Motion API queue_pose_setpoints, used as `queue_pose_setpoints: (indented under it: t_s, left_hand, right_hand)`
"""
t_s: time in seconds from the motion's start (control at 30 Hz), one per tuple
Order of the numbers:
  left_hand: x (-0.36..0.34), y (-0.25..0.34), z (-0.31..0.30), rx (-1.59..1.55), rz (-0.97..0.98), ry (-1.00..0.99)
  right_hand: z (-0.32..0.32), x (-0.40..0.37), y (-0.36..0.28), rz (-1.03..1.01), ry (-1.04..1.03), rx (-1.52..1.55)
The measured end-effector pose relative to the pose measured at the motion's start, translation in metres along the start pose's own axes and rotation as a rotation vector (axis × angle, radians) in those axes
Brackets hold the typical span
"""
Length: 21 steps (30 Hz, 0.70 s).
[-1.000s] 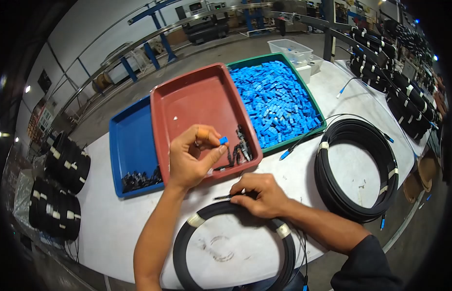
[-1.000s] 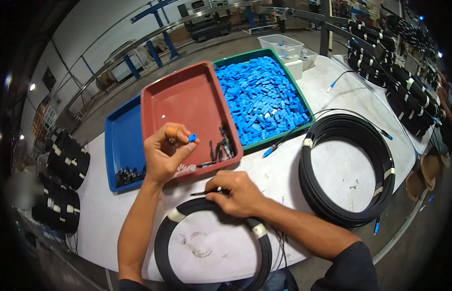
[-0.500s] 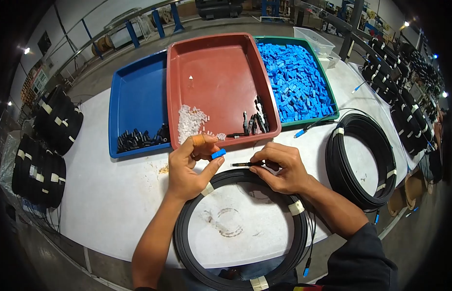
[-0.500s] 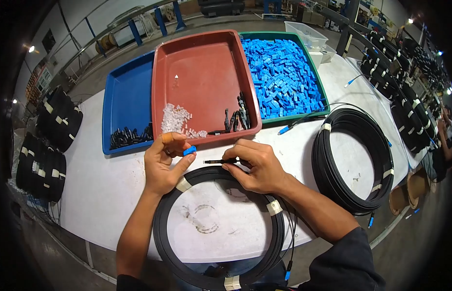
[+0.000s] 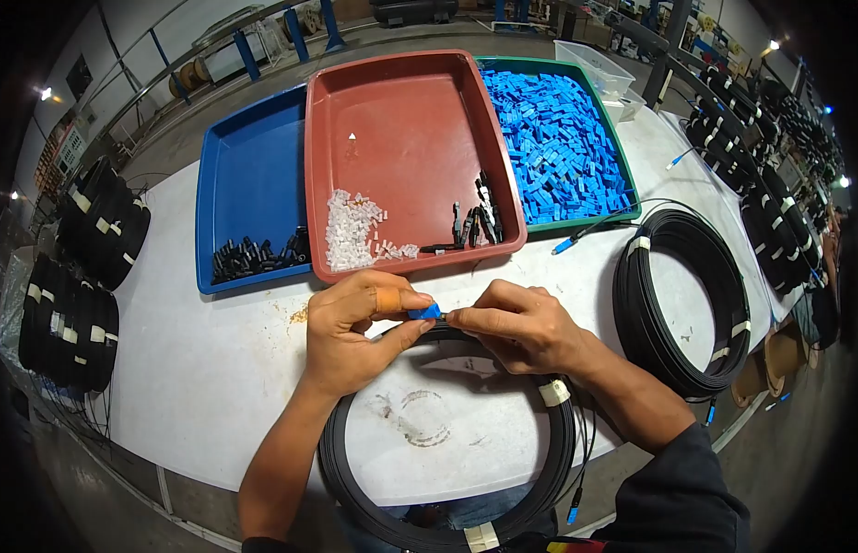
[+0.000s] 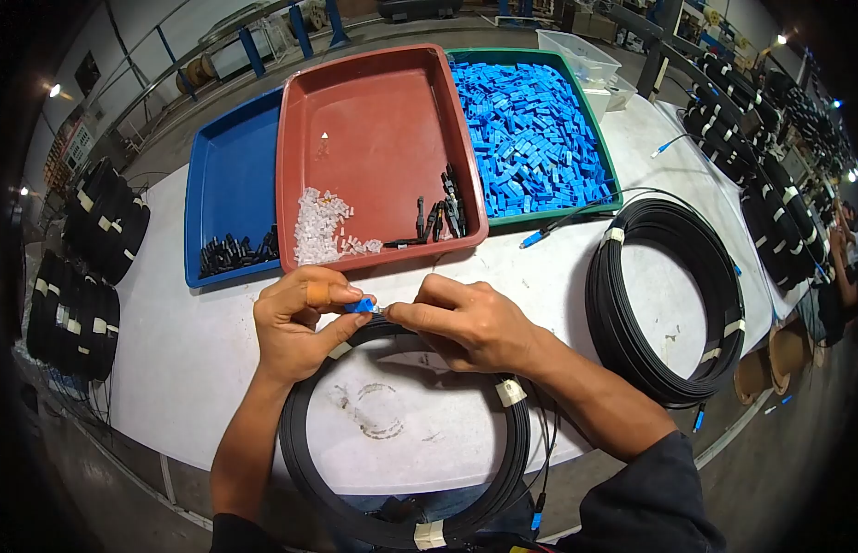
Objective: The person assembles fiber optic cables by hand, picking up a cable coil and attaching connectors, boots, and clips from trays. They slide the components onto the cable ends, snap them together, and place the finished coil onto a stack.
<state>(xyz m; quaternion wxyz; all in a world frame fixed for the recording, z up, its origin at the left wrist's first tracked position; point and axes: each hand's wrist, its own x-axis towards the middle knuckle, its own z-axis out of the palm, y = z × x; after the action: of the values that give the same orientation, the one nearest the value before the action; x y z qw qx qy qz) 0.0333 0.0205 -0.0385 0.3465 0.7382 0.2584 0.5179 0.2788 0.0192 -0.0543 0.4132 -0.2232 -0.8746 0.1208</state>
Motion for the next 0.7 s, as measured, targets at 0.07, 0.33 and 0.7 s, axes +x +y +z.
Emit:
queue_pose_setpoints:
  t_s: [0.07,0.33,0.7]
  left_hand:
    - [0.0008,0.0031,0.0011,-0.007,0.034,0.005]
    - [0.0011,0.0055,0.0048,0.024,-0.049,0.002]
    - [-0.0011,0.0034,0.0067,0.011,-0.094,0.032]
  right_hand:
    - [-0.0023,0.0009,-0.0035,-0.004,-0.021,-0.020]
    - [-0.0083,0.0032,-0.0092,-0.005,-0.132,-0.054]
    - [-0.0020,0.0033,-0.0054,-0.025,-0.057,-0.089]
